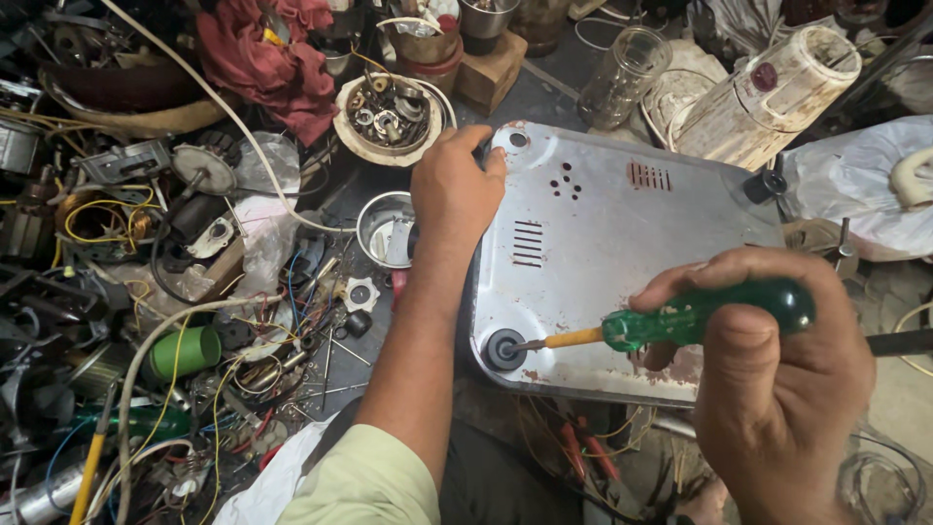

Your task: The person repairs an appliance by removing the back panel with a screwdriver, handling a small black component, and then reattaching the panel and its feet by hand and with a screwdriver.

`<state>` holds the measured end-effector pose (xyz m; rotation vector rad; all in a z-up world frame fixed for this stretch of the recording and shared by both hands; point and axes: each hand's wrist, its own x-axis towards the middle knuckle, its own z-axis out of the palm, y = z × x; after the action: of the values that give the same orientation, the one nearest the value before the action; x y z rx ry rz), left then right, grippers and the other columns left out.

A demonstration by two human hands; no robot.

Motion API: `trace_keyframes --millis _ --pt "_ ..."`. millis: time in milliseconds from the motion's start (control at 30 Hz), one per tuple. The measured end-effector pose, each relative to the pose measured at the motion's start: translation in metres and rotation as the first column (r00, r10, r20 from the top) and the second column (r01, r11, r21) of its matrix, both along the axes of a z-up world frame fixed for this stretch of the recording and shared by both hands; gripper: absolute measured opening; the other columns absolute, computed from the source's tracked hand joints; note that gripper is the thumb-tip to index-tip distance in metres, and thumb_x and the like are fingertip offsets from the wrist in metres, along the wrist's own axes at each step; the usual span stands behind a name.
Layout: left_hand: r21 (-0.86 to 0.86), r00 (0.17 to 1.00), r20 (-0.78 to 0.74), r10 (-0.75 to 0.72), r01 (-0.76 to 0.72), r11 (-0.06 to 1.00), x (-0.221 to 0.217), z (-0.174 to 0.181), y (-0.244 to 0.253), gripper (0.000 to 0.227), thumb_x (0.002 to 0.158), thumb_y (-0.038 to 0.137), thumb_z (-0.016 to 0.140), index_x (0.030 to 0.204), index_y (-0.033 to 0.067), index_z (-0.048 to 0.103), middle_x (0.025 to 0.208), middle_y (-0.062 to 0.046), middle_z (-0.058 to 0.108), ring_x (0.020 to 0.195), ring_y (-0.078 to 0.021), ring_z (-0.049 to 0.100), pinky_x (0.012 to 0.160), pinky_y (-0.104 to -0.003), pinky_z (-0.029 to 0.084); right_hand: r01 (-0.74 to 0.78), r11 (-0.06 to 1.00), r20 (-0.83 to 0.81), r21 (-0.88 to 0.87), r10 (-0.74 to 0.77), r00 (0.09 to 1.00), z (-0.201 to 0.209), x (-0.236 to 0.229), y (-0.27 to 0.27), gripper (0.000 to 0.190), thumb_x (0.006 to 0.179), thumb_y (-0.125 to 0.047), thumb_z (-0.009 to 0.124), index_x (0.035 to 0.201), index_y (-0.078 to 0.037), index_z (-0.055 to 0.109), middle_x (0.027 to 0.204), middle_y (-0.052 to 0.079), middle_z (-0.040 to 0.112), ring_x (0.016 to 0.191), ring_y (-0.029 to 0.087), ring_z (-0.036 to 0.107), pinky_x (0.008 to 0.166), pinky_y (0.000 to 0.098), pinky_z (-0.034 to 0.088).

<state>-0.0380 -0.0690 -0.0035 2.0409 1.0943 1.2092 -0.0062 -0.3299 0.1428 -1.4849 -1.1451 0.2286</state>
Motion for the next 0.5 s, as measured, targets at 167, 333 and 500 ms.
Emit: trace_keyframes --millis 167,333,500 --pt "0.008 0.999 -0.032 -0.007 0.007 1.000 -0.001 0.003 -0.002 0.029 0.082 0.022 0.078 0.108 0.0075 0.076 0.103 -0.015 0.072 0.098 -0.0371 0.069 0.084 -0.045 0.054 0.079 0.996 0.053 0.049 -0.081 0.995 0.004 -0.006 0.006 0.033 0.106 -0.035 0.064 0.112 -0.003 0.056 0.093 0.010 0.072 0.084 0.012 0.075 0.063 0.0226 0.062" --pt "0.039 0.999 -0.035 0.000 0.001 0.999 0.000 0.006 -0.006 0.029 0.084 0.022 0.076 0.110 0.0074 0.075 0.102 -0.015 0.072 0.097 -0.0373 0.069 0.084 -0.046 0.054 0.410 0.911 0.472 -0.031 -0.348 0.810 0.013 -0.012 0.002 0.028 0.091 -0.015 0.081 0.083 0.003 0.061 0.072 0.009 0.069 0.066 0.014 0.071 0.055 0.0253 0.053" --pt "0.015 0.999 -0.032 0.010 -0.009 1.000 0.000 0.005 -0.007 0.030 0.086 0.022 0.074 0.112 0.0074 0.075 0.105 -0.015 0.073 0.096 -0.0378 0.070 0.083 -0.046 0.055 0.121 0.970 0.414 -0.212 -0.023 0.910 0.032 0.005 0.005 0.022 0.088 -0.020 0.081 0.089 -0.006 0.064 0.080 0.005 0.074 0.075 0.010 0.075 0.061 0.0242 0.057"
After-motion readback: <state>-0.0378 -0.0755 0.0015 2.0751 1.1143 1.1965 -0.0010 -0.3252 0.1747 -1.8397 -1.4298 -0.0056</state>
